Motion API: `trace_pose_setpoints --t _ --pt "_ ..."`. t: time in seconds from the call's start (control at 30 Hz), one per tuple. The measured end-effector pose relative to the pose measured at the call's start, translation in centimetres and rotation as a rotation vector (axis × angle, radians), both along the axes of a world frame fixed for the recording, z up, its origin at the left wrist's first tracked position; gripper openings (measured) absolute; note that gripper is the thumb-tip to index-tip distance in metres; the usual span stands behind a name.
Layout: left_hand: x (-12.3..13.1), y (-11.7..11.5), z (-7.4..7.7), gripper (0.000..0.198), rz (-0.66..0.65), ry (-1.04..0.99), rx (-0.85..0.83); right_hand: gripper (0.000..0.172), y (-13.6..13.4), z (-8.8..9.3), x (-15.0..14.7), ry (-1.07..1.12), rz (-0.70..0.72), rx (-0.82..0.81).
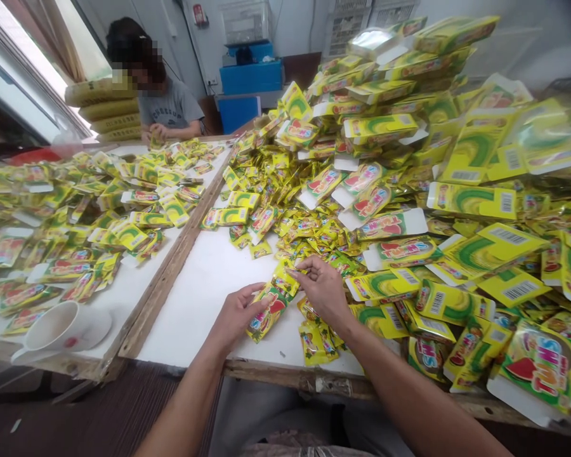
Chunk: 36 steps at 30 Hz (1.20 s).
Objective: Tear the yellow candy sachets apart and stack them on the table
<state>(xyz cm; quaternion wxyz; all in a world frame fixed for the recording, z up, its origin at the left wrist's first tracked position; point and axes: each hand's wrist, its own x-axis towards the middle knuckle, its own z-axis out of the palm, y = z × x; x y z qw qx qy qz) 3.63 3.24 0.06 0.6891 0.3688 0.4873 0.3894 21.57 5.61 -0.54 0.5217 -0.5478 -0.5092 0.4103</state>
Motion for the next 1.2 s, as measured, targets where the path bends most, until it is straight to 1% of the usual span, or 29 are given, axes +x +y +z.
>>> trace_pose_setpoints --t 0.07,0.17,0.23,0.43,0.57,0.63,0.7,0.8,0.87,1.0,1.07,1.13,1.2 --pt "0.1 -0.1 0.2 0.047 0.006 -0.034 -0.024 0.026 -0.3 0.1 -0.1 -0.109 -0.015 0.083" --pt "0.0 -0.1 0.4 0.048 0.047 -0.083 -0.070 0.024 -0.9 0.7 0.2 -0.242 0.042 0.152" --pt "-0.3 -0.1 0.5 0.048 0.062 -0.095 -0.077 0.023 -1.1 1.0 0.4 -0.268 0.088 0.153" --pt "-1.1 -0.1 0.4 0.043 -0.022 -0.100 -0.068 0.028 -0.8 0.5 0.6 -0.320 0.180 0.120" --pt "-0.9 -0.1 0.3 0.043 -0.012 -0.073 -0.057 0.024 -1.3 0.8 0.1 -0.392 0.244 0.195" --pt "-0.8 0.0 0.3 0.042 0.001 -0.044 -0.037 0.020 -1.4 1.1 -0.1 -0.370 0.276 0.195" --pt "-0.7 0.1 0.3 0.043 -0.004 -0.018 -0.012 0.017 -1.4 1.3 -0.1 -0.279 0.283 0.114" --pt "-0.8 0.2 0.4 0.043 -0.029 0.004 0.011 0.020 -1.1 1.4 0.1 -0.141 0.251 -0.012" --pt "-1.0 0.2 0.3 0.041 -0.040 0.002 0.005 0.020 -1.0 1.3 0.3 -0.139 0.272 -0.031" --pt "-1.0 0.0 -0.1 0.039 -0.065 -0.039 -0.044 0.017 -1.0 1.2 0.4 -0.150 0.387 -0.079" --pt "-0.7 0.0 -0.2 0.039 -0.058 -0.051 -0.056 0.016 -1.0 0.9 0.4 -0.144 0.382 -0.078" --pt "-0.4 0.0 -0.1 0.041 -0.035 -0.053 -0.064 0.016 -1.0 0.7 0.3 -0.131 0.346 -0.064" --pt "-0.1 0.0 0.1 0.042 -0.008 -0.054 -0.075 0.018 -0.9 0.5 0.2 -0.093 0.323 -0.090"
